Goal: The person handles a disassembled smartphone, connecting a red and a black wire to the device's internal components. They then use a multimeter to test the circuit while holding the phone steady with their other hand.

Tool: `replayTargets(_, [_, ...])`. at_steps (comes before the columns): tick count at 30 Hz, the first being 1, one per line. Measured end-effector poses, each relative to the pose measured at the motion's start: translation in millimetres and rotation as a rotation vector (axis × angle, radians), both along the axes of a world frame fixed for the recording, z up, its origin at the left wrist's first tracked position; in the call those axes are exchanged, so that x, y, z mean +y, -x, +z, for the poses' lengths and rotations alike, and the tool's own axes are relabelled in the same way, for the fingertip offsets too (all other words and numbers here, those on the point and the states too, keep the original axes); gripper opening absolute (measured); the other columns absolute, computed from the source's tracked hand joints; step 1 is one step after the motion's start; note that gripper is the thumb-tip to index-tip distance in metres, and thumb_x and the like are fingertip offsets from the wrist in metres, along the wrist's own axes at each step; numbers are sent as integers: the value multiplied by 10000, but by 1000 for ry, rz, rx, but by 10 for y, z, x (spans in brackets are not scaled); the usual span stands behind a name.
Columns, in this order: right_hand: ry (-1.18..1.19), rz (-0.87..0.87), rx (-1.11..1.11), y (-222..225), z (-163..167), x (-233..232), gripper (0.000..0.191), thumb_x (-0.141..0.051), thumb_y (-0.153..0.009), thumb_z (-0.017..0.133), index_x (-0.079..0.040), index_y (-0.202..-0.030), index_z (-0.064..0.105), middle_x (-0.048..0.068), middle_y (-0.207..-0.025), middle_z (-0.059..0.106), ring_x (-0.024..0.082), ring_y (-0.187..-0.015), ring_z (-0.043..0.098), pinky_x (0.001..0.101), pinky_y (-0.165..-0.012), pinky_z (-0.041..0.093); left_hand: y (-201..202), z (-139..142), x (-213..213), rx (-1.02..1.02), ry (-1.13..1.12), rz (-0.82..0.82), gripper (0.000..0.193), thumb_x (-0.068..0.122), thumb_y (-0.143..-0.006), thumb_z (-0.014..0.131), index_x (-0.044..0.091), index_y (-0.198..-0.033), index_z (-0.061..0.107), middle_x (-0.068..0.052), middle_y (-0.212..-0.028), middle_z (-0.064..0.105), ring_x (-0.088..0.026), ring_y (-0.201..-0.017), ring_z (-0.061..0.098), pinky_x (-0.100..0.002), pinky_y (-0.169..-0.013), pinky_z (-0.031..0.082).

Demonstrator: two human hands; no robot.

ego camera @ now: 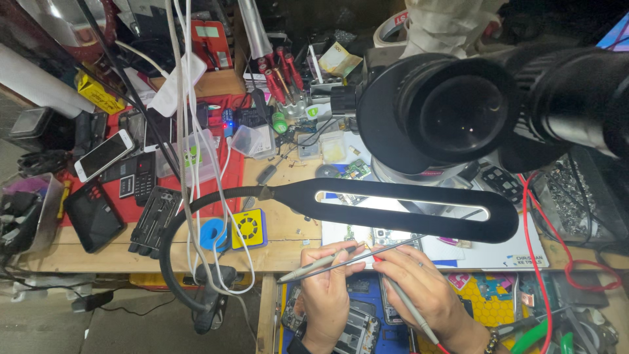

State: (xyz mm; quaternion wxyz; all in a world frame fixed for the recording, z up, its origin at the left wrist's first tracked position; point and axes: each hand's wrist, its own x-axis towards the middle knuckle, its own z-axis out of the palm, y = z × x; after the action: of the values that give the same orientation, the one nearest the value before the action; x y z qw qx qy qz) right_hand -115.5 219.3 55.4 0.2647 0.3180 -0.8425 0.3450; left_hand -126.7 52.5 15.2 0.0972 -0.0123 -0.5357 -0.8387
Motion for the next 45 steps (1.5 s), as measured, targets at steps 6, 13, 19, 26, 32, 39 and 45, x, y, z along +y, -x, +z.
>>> replayTargets(6, [1,6,9,1,3,-3,352,22,-765,747,14,-1108,670,178,-1144,711,335,-1063,710,440,-970,565,-9,4,-2,-2,1,-3,143,41,-1001,548,-55,-1064,464,-251,-1155,682,-302,-1047,766,-342,-797,699])
replayTargets(13, [-2,7,13,1,8,-6,352,23,-761,748,15,-1104,671,179,-1134,714,332,-1054,713,439,-964,565,-6,-2,-1,14,-4,-3,139,34,-1002,544,-56,-1072,464,-252,-1155,681,-303,-1053,763,-344,-801,698])
replayTargets(19, [-1,12,9,-1,12,-5,348,25,-764,744,18,-1104,669,182,-1134,712,333,-1054,713,440,-966,564,-9,6,-1,8,-1,3,138,28,-997,551,-57,-1068,468,-252,-1154,681,-304,-1046,764,-345,-797,699])
replayTargets(26, [-11,7,15,-3,-3,-1,331,17,-776,740,16,-1099,668,179,-1135,715,320,-1062,718,452,-982,558,-11,16,-3,10,6,-4,136,29,-1001,545,-58,-1069,466,-247,-1154,682,-301,-1052,763,-343,-803,699])
replayTargets(32, [-16,3,16,7,-11,-3,322,13,-783,737,15,-1098,669,174,-1134,717,314,-1056,719,445,-977,563,-2,14,-3,16,2,-6,135,21,-998,547,-55,-1074,463,-246,-1152,681,-302,-1051,763,-342,-803,698])
replayTargets(39, [-30,6,28,7,-7,0,321,20,-778,735,18,-1091,665,173,-1125,714,312,-1045,720,448,-975,562,-8,-8,-8,20,0,-11,136,23,-1004,547,-55,-1077,463,-244,-1152,682,-299,-1054,762,-339,-806,695])
replayTargets(45, [-17,4,28,8,-10,-5,323,22,-777,737,19,-1092,665,173,-1125,713,314,-1049,719,447,-976,563,-1,-14,-4,15,-7,-7,142,25,-999,554,-56,-1080,471,-242,-1149,683,-297,-1048,762,-338,-800,697])
